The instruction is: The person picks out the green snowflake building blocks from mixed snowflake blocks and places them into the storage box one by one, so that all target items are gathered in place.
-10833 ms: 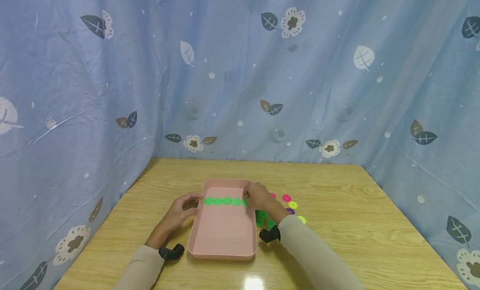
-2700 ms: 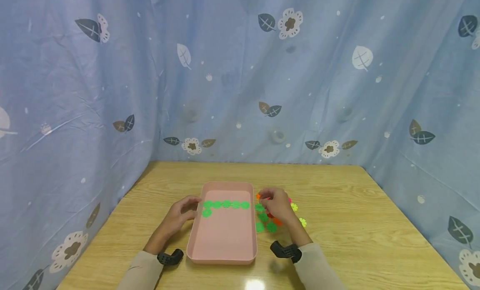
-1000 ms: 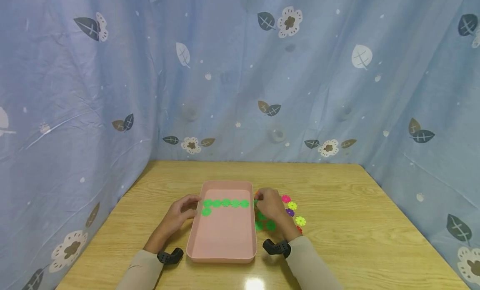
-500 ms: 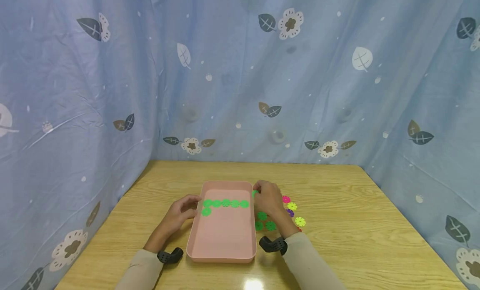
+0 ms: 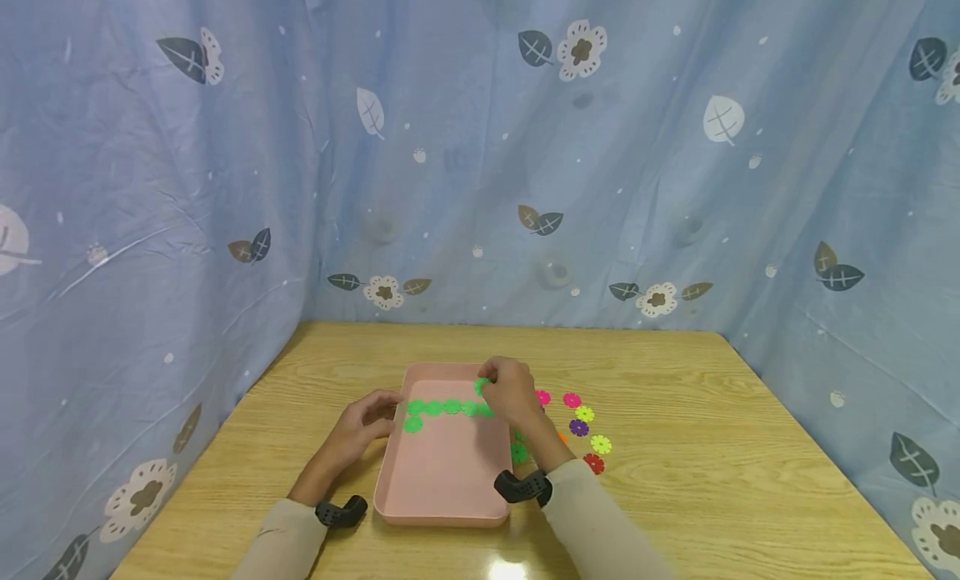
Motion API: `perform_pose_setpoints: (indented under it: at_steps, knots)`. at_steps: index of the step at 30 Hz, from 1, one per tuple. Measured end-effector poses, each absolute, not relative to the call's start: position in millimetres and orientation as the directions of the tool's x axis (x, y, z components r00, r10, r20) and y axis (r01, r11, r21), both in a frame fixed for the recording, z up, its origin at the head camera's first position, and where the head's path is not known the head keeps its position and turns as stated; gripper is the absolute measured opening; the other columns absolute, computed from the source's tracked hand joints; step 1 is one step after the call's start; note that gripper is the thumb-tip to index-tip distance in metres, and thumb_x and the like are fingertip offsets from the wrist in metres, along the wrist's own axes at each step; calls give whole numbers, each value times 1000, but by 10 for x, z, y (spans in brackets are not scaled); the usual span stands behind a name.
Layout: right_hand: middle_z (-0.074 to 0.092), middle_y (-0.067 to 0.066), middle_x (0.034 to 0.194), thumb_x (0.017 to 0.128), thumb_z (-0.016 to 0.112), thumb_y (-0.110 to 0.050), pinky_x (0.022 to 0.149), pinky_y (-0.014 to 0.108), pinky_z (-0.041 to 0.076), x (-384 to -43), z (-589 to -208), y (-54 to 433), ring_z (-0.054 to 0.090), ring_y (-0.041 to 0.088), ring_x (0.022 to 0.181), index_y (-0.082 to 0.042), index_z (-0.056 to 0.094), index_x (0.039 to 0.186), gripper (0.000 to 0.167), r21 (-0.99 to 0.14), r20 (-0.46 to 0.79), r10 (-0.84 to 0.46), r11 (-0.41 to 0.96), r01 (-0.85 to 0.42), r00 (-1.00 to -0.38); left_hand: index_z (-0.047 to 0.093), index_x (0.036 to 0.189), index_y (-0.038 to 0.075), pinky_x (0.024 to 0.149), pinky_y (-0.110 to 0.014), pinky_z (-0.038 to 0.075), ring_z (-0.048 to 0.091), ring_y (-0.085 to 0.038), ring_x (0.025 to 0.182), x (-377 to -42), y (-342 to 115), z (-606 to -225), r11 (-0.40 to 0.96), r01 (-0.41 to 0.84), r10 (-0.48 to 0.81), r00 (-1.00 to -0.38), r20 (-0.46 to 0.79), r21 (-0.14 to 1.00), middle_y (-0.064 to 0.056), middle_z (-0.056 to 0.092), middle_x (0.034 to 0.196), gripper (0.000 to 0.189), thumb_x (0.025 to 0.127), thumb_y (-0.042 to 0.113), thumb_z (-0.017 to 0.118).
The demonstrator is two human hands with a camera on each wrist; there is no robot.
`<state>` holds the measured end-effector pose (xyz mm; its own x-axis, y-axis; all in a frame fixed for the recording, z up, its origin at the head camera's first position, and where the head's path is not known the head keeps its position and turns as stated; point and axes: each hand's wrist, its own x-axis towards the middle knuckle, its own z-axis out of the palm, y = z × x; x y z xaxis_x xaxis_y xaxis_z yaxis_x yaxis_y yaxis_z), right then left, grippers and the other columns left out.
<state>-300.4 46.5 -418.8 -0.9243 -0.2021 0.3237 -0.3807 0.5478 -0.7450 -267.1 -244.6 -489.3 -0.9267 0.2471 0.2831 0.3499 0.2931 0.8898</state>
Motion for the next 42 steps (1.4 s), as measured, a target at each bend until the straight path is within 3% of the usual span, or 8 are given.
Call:
perform_pose_setpoints:
  at_steps: [3, 9, 14, 20, 29, 36, 42]
  knots:
    - [69, 6, 81, 85, 64, 6, 58, 27, 52, -2997, -4212, 391, 61, 16, 69, -2, 72, 95, 15, -744, 324, -206, 548, -383, -923, 59, 134, -1, 103, -36, 47, 56, -41, 127, -2663, -2445, -4890, 301, 345, 247, -929, 277, 889, -21, 60, 137, 42, 94, 7, 66]
    - [70, 7, 85, 82, 64, 7, 67, 31, 54, -2995, -4279, 239, 63, 18, 78, -3, 73, 92, 17, -725, 362, -249, 530, -440, -898, 59, 135, -1, 107, -51, 44, 55, -41, 129, -2646, -2432, -4877, 306, 344, 246, -929, 275, 888, -21, 59, 138, 42, 94, 7, 66]
    - [70, 9, 75, 80, 66, 9, 61, 27, 55, -3020, -4339, 117, 65, 15, 65, 0, 74, 87, 14, -719, 402, -289, 487, -495, -869, 58, 135, -1, 108, -54, 43, 54, -41, 130, -2644, -2430, -4866, 301, 345, 248, -929, 276, 889, -21, 58, 139, 42, 95, 8, 65]
    - [61, 7, 68, 87, 63, 10, 52, 28, 57, -3015, -4410, 11, 62, 14, 51, 8, 68, 94, 9, -890, 216, -325, 322, -323, -921, 58, 136, -1, 106, -41, 47, 54, -41, 130, -2647, -2439, -4867, 299, 335, 247, -932, 267, 894, -21, 59, 139, 42, 95, 8, 65]
    - [69, 7, 70, 86, 66, 8, 56, 31, 59, -2979, -4496, -54, 70, 19, 56, 8, 72, 97, 13, -922, 96, -322, 327, -206, -942, 57, 136, -3, 100, -28, 48, 54, -43, 130, -2655, -2443, -4873, 276, 336, 264, -927, 265, 901, -23, 58, 138, 43, 95, 8, 65]
    - [69, 5, 71, 83, 70, 8, 56, 25, 56, -2974, -4522, -77, 69, 14, 57, 6, 74, 94, 12, -885, 57, -327, 421, -199, -943, 57, 136, -3, 101, -31, 49, 55, -42, 129, -2662, -2450, -4876, 294, 343, 257, -927, 272, 892, -23, 59, 138, 42, 95, 7, 64]
    - [69, 10, 74, 84, 70, 8, 58, 27, 58, -2973, -4535, -99, 73, 20, 58, 8, 73, 101, 18, -912, 6, -317, 388, -136, -948, 58, 136, -1, 102, -35, 49, 56, -40, 128, -2660, -2445, -4872, 301, 318, 241, -937, 251, 899, -21, 59, 138, 43, 94, 6, 64]
